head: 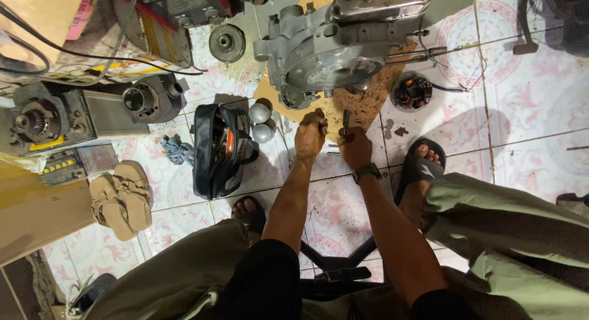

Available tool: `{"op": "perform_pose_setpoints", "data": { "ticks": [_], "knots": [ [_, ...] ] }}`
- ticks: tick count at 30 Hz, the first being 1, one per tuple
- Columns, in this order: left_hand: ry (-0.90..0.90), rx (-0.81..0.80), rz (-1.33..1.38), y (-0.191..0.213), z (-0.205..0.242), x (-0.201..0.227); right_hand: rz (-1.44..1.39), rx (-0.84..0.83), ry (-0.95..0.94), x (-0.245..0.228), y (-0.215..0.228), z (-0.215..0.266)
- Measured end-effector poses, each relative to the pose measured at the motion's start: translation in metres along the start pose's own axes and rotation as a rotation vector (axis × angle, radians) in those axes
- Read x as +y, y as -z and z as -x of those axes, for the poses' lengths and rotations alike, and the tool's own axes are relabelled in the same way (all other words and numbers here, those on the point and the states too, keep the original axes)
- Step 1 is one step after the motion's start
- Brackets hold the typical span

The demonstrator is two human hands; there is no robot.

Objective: The person uses a screwdriver to loosen and remove bolts from a metallic engine component placed on a wooden board. They then use a wrench to further loosen parts and remove a circular metal cover, placing the detached pieces on the floor.

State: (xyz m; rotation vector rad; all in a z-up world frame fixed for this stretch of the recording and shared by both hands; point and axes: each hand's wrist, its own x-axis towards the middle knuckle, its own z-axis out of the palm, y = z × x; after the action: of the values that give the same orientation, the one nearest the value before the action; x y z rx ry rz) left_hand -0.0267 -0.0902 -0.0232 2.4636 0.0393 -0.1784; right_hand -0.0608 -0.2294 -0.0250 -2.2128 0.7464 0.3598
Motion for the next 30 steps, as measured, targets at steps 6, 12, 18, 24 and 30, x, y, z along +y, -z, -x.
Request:
{"op": "perform_pose_setpoints", "data": {
  "ticks": [6,12,18,24,30],
  "knots": [
    [-0.086,0.098,-0.015,0.010,-0.007,-0.032,-0.013,-0.010,0.001,-0.009,0.022,0.004],
    [-0.004,0.027,-0.082,-0.003,0.014,-0.067,-0.050,-0.006,-0.023,-0.013,0.027,0.004],
    [0.190,-0.110,0.216,0.022,0.014,-0.028,-0.049,-0.053,-0.027,-0.027,0.033,0.017],
    [0.575,0.102,1.207,0.027,0.007,-0.016,-0.077,-0.056,-0.006,-0.025,0.034,0.010],
    [0.378,-0.128,1.001,0.070,0.006,-0.003,-0.098,-0.050,0.009,-0.045,0.045,0.020]
  ]
}}
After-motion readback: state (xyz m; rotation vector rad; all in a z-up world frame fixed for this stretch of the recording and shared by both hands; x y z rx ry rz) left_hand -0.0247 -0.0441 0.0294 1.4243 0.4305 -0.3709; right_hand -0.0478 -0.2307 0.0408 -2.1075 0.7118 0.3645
